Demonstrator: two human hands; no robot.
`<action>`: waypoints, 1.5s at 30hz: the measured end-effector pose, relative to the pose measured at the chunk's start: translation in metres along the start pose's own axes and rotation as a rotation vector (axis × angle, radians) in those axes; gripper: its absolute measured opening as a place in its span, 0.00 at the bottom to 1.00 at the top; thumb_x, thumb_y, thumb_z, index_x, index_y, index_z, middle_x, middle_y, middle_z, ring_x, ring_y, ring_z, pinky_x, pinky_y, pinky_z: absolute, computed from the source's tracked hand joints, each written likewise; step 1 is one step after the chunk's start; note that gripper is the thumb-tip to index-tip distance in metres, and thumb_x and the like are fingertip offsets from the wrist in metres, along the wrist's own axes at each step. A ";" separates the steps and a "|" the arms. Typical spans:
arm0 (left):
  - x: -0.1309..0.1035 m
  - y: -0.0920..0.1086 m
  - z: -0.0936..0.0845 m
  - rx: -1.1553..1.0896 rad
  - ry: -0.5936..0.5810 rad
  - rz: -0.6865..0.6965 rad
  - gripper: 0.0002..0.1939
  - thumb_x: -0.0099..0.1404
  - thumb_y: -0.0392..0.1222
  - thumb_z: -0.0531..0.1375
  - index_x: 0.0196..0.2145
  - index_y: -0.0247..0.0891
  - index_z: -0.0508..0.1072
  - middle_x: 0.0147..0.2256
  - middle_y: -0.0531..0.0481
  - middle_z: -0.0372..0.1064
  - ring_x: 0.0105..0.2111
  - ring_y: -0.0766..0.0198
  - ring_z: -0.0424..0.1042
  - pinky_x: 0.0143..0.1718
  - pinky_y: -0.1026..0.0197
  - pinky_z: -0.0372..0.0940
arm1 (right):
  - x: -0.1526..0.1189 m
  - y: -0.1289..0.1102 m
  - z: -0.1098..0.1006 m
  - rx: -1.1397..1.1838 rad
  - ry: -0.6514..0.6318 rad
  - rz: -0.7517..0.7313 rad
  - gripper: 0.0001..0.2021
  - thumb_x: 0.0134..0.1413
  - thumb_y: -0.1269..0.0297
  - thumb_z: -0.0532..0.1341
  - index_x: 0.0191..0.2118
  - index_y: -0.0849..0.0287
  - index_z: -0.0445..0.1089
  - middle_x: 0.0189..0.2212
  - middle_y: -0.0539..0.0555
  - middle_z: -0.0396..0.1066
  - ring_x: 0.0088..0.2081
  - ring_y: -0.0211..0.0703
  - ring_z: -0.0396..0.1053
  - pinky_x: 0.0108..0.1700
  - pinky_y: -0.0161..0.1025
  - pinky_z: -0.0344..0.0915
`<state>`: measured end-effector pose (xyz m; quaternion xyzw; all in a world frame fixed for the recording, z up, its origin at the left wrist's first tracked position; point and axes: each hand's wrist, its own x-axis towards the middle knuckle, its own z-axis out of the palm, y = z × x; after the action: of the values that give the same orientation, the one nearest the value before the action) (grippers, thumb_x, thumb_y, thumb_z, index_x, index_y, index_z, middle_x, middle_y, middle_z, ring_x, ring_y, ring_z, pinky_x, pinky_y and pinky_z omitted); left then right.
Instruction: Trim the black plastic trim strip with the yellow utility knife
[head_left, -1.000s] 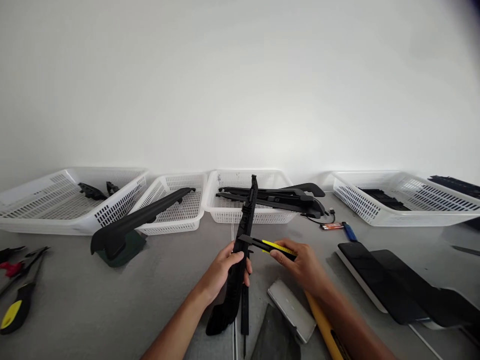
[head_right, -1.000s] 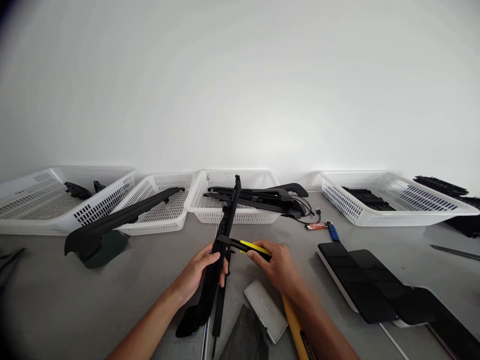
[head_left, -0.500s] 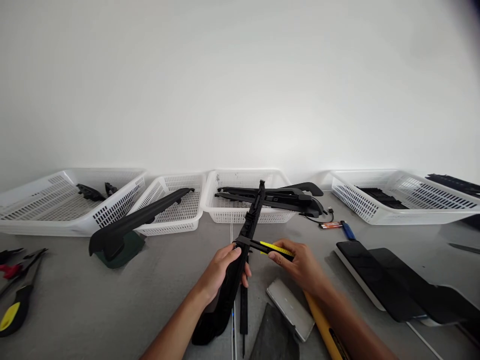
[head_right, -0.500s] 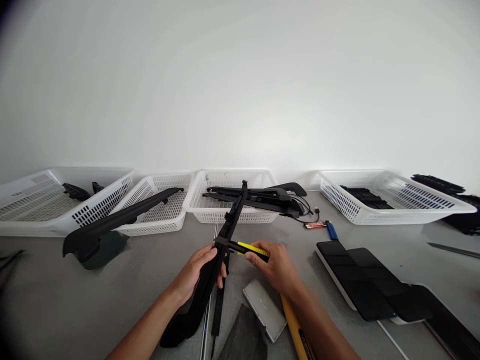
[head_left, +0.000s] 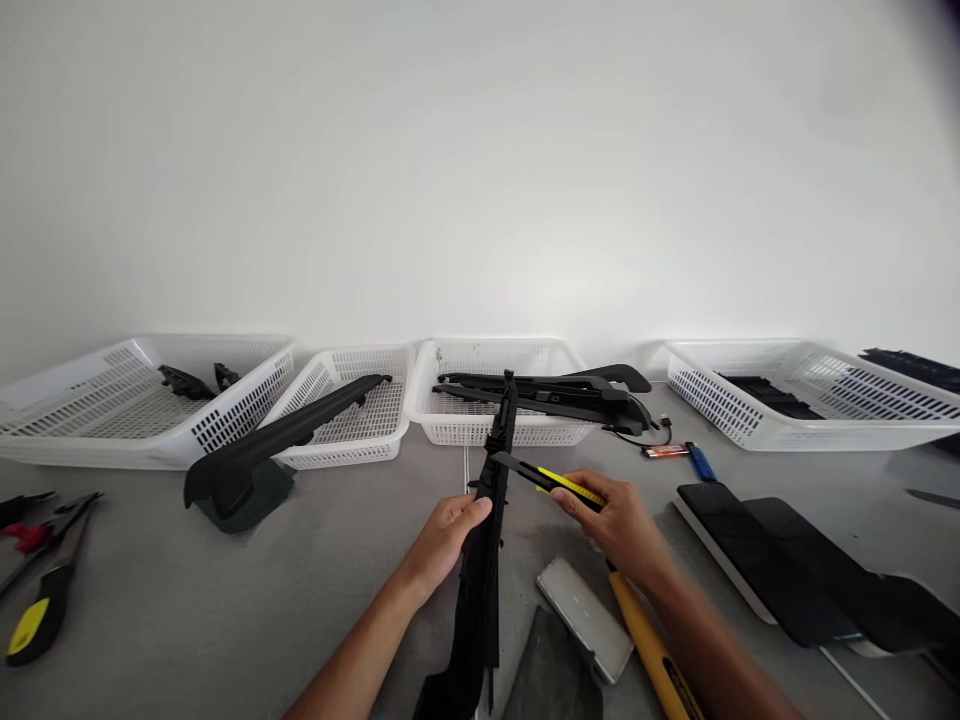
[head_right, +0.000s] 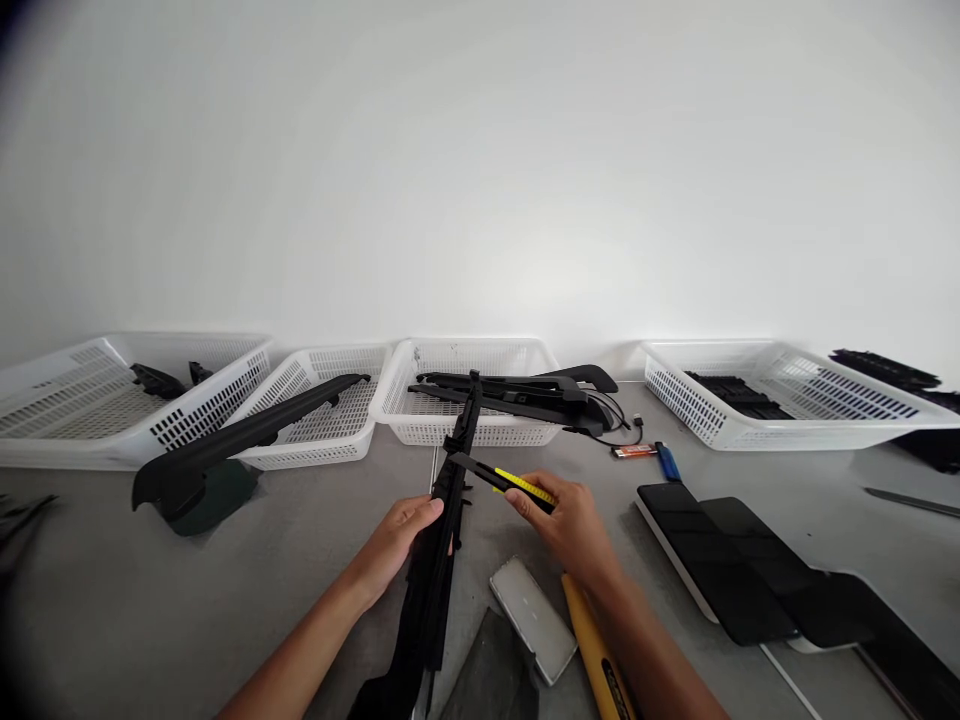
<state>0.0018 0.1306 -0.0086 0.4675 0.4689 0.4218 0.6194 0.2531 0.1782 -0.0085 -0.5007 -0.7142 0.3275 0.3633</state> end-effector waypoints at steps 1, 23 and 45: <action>0.000 0.000 0.000 -0.008 0.003 0.009 0.27 0.66 0.65 0.63 0.30 0.33 0.75 0.28 0.46 0.74 0.27 0.63 0.72 0.30 0.64 0.65 | 0.000 0.000 0.000 0.006 0.003 0.001 0.28 0.61 0.36 0.61 0.39 0.59 0.80 0.29 0.54 0.76 0.30 0.43 0.70 0.30 0.36 0.62; 0.000 0.003 -0.001 -0.033 -0.028 0.059 0.27 0.68 0.65 0.62 0.28 0.36 0.72 0.23 0.49 0.72 0.21 0.66 0.66 0.25 0.64 0.62 | -0.004 -0.007 0.005 0.028 -0.067 -0.078 0.25 0.64 0.39 0.60 0.38 0.58 0.80 0.30 0.53 0.76 0.31 0.43 0.70 0.34 0.37 0.62; -0.003 0.005 0.003 -0.014 -0.019 0.025 0.27 0.64 0.65 0.65 0.24 0.37 0.70 0.22 0.52 0.67 0.21 0.67 0.63 0.25 0.64 0.57 | -0.006 -0.012 0.005 0.058 -0.101 -0.076 0.23 0.63 0.41 0.62 0.37 0.58 0.80 0.28 0.52 0.75 0.30 0.42 0.69 0.33 0.36 0.61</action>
<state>0.0039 0.1286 -0.0024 0.4728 0.4541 0.4282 0.6220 0.2445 0.1685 -0.0020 -0.4453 -0.7404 0.3586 0.3534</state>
